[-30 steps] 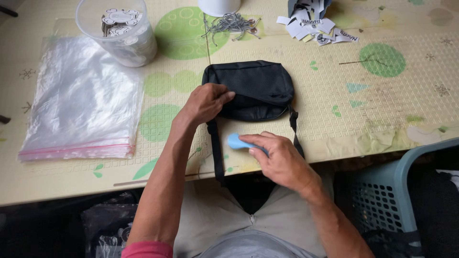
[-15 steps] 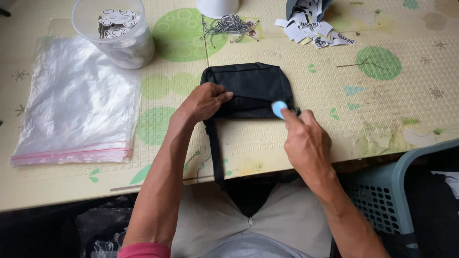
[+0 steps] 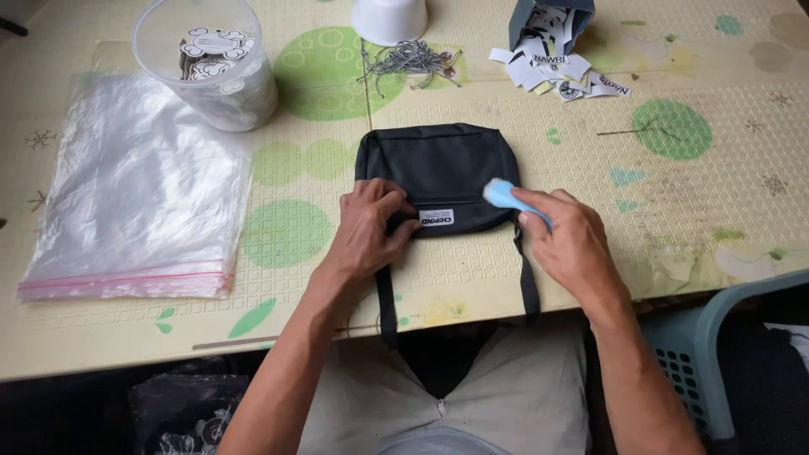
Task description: The person uses a light blue brush to scrub the exterior of a black shoulder bag on a table. They clean the main body, the strap, and the zipper area, then open the bag to wipe the interior lining before closing it.
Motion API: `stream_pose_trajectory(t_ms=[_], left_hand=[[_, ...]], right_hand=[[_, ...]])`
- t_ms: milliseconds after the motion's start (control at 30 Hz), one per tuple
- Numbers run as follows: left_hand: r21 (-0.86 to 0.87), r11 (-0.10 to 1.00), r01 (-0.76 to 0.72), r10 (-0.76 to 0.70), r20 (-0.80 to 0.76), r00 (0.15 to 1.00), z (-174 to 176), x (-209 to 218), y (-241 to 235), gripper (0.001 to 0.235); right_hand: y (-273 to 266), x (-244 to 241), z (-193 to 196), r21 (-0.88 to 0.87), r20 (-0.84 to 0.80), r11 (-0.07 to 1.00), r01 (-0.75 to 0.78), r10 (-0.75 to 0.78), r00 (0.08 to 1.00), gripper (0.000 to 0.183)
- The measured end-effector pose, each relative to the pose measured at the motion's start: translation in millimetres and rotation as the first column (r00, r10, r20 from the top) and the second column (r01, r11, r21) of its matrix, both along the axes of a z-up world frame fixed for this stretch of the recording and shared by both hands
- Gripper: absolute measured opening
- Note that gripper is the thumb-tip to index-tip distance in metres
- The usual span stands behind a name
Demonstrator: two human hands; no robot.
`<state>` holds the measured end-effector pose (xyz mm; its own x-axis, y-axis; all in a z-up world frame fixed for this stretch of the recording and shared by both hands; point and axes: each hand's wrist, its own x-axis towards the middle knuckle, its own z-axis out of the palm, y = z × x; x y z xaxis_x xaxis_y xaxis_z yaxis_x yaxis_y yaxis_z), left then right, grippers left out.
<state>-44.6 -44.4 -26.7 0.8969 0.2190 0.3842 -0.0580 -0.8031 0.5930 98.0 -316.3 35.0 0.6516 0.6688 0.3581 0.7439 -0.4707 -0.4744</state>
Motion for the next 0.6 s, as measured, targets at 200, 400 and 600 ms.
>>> stream_pose_trajectory(t_ms=[200, 400, 600], left_hand=[[-0.067, 0.988, -0.14, 0.128, -0.16, 0.979, 27, -3, -6, 0.066], [-0.243, 0.951, -0.19, 0.146, -0.186, 0.972, 41, -3, -8, 0.115], [-0.297, 0.939, -0.176, 0.159, -0.08, 0.984, 26, 2, -4, 0.143]], right_hand=[[32, 53, -33, -0.15, -0.006, 0.974, 0.168, -0.17, 0.985, 0.038], [83, 68, -40, -0.051, -0.011, 0.976, 0.211, -0.212, 0.977, 0.036], [163, 25, -46, -0.007, -0.126, 1.0, 0.017, -0.018, 0.992, 0.035]])
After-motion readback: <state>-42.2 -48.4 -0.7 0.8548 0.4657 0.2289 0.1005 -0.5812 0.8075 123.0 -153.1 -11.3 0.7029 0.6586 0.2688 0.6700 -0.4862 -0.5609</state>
